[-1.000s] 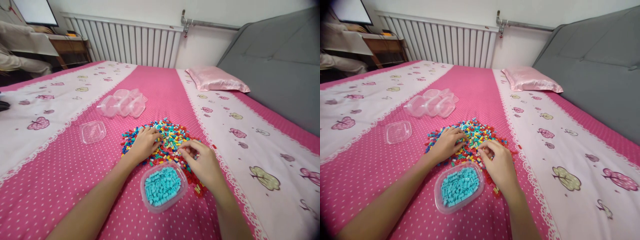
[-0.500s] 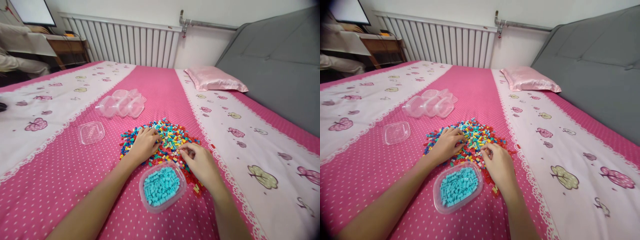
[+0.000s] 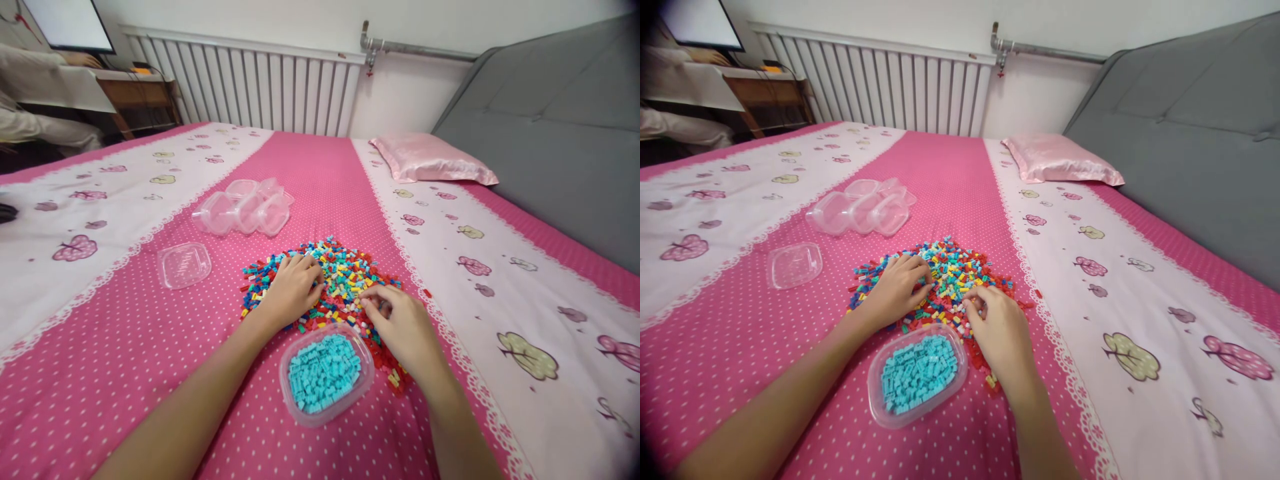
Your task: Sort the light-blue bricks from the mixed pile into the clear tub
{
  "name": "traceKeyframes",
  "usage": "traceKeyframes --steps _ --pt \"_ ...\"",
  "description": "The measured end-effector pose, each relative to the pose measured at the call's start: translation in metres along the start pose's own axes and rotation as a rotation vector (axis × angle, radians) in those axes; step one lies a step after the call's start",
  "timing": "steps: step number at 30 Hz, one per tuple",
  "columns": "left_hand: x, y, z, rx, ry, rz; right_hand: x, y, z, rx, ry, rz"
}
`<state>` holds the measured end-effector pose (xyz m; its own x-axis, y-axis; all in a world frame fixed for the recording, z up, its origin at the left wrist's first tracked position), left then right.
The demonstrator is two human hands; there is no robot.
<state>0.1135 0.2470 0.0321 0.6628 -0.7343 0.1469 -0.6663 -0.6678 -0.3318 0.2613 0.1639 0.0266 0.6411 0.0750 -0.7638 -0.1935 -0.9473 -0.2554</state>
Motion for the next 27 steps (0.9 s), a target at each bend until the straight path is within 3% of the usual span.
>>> traceKeyframes --steps 5,13,19,27 --pt "-0.001 -0.003 0.002 -0.039 0.331 -0.026 -0.005 -0.001 -0.008 0.056 -0.081 -0.013" --pt "0.017 -0.001 0.007 -0.184 0.732 0.048 -0.030 0.000 0.009 -0.032 -0.231 -0.108" --pt "0.026 0.002 0.006 -0.194 0.770 0.083 -0.043 0.003 0.007 -0.020 -0.204 -0.198" --pt "0.022 0.000 0.000 -0.072 0.653 0.093 -0.049 0.003 0.011 -0.048 -0.312 -0.241"
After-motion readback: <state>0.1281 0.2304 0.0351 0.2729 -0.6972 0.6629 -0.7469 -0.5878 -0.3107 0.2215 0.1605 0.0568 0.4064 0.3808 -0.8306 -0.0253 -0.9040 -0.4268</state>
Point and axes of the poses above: each hand's wrist, its own y-axis away from the middle knuckle, its own z-axis out of the palm, x = y × z, the point moved 10 cm from there along -y, towards the middle knuckle, and after that the axes turned 14 degrees about -y, right-handed, at the moved point
